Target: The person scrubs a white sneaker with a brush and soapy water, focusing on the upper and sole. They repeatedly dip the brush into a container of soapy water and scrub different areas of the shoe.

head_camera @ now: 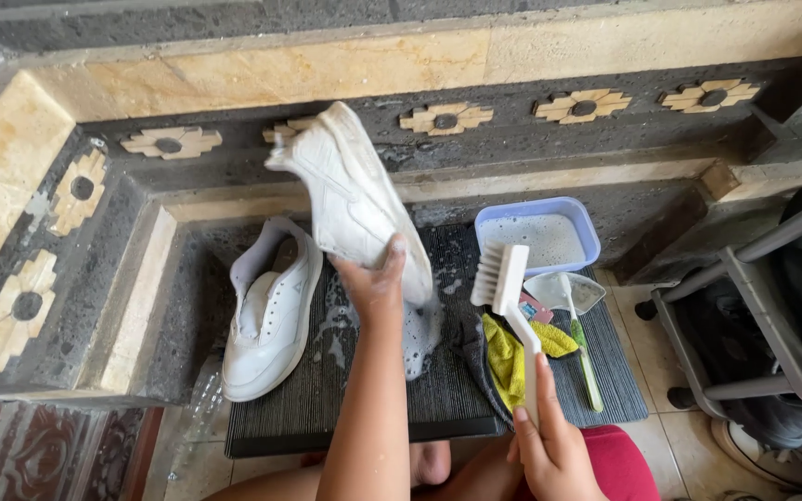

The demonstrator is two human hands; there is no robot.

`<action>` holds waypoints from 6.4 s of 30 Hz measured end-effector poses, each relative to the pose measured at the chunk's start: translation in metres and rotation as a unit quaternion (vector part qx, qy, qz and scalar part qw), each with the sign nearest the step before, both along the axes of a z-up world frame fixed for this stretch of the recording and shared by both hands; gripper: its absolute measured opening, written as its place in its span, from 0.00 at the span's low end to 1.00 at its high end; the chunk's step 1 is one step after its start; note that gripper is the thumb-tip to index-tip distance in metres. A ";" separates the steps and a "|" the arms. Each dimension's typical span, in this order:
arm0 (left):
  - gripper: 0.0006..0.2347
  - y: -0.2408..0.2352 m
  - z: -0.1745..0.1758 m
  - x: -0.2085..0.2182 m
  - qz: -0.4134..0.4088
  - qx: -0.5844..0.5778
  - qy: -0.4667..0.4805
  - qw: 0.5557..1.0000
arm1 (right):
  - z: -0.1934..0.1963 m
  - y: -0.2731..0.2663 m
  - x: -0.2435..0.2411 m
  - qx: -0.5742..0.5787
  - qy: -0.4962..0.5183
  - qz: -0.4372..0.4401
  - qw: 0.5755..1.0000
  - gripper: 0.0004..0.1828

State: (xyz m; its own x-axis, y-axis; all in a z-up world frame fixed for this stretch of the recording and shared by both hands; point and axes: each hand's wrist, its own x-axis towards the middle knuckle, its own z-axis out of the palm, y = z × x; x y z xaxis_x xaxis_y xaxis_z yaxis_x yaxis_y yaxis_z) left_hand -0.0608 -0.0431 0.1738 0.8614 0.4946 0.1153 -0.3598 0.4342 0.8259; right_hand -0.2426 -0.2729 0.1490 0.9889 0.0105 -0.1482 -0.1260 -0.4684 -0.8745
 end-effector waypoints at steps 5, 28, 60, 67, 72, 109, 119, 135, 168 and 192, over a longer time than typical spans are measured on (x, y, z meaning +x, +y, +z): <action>0.47 -0.002 -0.080 0.075 0.418 0.421 0.144 0.792 | 0.008 -0.013 0.009 0.023 0.019 -0.031 0.999 0.44; 0.17 -0.121 -0.036 0.034 0.265 0.489 -0.151 0.818 | 0.068 -0.015 0.116 -0.037 0.133 -0.114 0.984 0.37; 0.25 -0.122 -0.047 0.050 -0.114 0.182 0.092 0.972 | -0.010 -0.038 0.137 0.585 0.073 -0.127 0.798 0.33; 0.27 -0.121 -0.036 0.045 -0.135 0.202 0.105 0.964 | -0.011 -0.049 0.136 0.810 0.124 -0.169 0.547 0.14; 0.27 -0.113 -0.001 0.028 -0.154 0.234 0.122 0.952 | 0.014 -0.044 0.124 0.857 0.135 -0.137 0.477 0.12; 0.48 0.051 -0.142 0.034 0.030 0.759 0.291 0.582 | 0.051 0.139 0.065 0.322 0.079 -0.041 0.942 0.26; 0.51 0.048 -0.155 0.034 0.070 0.749 0.264 0.604 | 0.084 0.138 0.116 0.322 -0.029 0.035 0.946 0.24; 0.44 0.048 -0.168 0.037 0.188 0.703 0.102 0.678 | 0.068 0.145 0.117 0.205 -0.043 -0.003 0.978 0.22; 0.52 0.060 -0.181 0.064 -0.116 0.859 0.368 0.336 | 0.039 0.167 0.060 0.252 0.129 -0.048 0.958 0.17; 0.42 0.061 -0.202 0.056 0.043 0.690 0.237 0.682 | -0.018 0.156 0.101 0.328 0.021 -0.004 0.945 0.17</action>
